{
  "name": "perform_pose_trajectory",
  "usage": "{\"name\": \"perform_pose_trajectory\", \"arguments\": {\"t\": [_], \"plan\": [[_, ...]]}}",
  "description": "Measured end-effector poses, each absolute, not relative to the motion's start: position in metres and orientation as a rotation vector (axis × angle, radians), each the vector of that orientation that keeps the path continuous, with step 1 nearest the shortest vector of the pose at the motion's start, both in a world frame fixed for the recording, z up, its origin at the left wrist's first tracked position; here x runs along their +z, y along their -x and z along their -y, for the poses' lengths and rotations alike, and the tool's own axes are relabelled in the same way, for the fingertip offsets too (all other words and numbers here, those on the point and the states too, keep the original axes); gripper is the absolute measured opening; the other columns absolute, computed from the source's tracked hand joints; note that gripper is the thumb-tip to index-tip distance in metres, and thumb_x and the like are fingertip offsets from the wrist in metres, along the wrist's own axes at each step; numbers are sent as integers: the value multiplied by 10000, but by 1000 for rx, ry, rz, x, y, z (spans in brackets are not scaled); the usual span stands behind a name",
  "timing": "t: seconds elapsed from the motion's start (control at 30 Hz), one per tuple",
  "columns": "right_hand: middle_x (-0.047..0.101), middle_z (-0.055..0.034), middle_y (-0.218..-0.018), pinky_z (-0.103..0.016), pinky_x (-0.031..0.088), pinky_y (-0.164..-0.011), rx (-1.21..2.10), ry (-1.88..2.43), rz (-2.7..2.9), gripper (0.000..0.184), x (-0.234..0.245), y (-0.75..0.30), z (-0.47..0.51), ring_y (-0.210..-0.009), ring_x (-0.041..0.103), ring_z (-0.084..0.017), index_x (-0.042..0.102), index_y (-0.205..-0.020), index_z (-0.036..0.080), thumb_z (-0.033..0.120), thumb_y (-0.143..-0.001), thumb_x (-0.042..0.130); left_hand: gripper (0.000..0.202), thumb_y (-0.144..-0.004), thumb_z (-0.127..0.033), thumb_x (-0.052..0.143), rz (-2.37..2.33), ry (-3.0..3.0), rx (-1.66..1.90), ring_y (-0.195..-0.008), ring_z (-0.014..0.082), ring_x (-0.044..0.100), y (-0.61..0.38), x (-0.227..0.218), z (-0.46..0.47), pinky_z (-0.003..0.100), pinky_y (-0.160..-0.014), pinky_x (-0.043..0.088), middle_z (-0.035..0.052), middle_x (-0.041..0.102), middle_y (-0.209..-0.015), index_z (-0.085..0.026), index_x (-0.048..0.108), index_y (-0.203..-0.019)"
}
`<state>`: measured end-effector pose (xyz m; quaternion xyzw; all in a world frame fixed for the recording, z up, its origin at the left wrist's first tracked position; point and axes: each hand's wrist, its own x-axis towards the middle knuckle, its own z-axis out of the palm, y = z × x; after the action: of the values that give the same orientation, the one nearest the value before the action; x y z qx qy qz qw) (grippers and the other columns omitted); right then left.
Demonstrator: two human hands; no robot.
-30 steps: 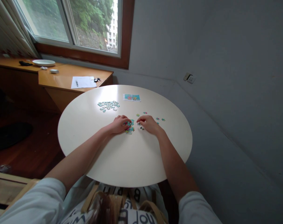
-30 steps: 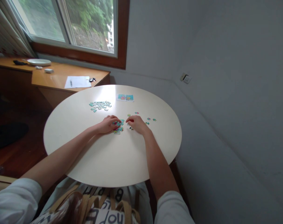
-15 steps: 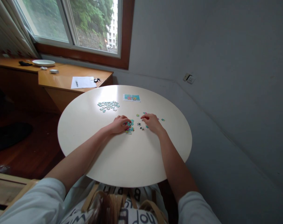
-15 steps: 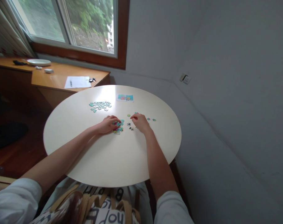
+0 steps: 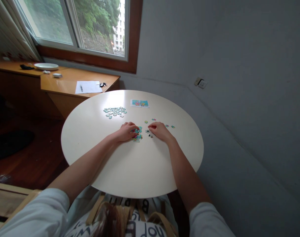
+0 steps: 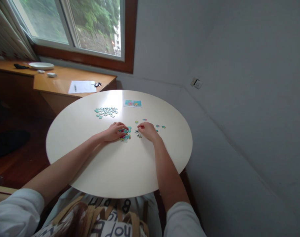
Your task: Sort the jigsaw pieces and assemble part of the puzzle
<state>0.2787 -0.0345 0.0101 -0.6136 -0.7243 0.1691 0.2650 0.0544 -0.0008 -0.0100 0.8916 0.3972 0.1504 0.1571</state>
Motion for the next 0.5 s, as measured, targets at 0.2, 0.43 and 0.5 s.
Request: {"name": "perform_pose_trajectory", "arguments": {"t": [0.2, 0.43, 0.5], "plan": [[700, -43, -857, -241, 421, -735, 414, 1646, 1993, 205, 10, -275, 35, -763, 582, -133, 745, -894, 176, 192, -774, 578, 362, -838, -384, 493, -1132, -2554, 419, -1138, 272, 463, -54, -11, 1, 400, -1028, 346, 77, 531, -1217, -261, 625, -1152], [702, -57, -903, -254, 421, -773, 416, 1660, 2028, 212, 10, -274, 35, -816, 594, -152, 745, -899, 173, 204, -800, 560, 363, -837, -393, 490, -1123, -2557, 422, -1138, 273, 460, -54, -11, 0, 406, -1029, 345, 73, 532, -1213, -270, 623, -1151], [702, -58, -906, -257, 421, -778, 416, 1652, 2025, 211, 10, -274, 34, -823, 597, -155, 746, -896, 176, 209, -802, 559, 364, -837, -398, 488, -1124, -2556, 425, -1139, 274, 458, -54, -11, 0, 407, -1031, 344, 71, 533, -1211, -273, 625, -1150]]}}
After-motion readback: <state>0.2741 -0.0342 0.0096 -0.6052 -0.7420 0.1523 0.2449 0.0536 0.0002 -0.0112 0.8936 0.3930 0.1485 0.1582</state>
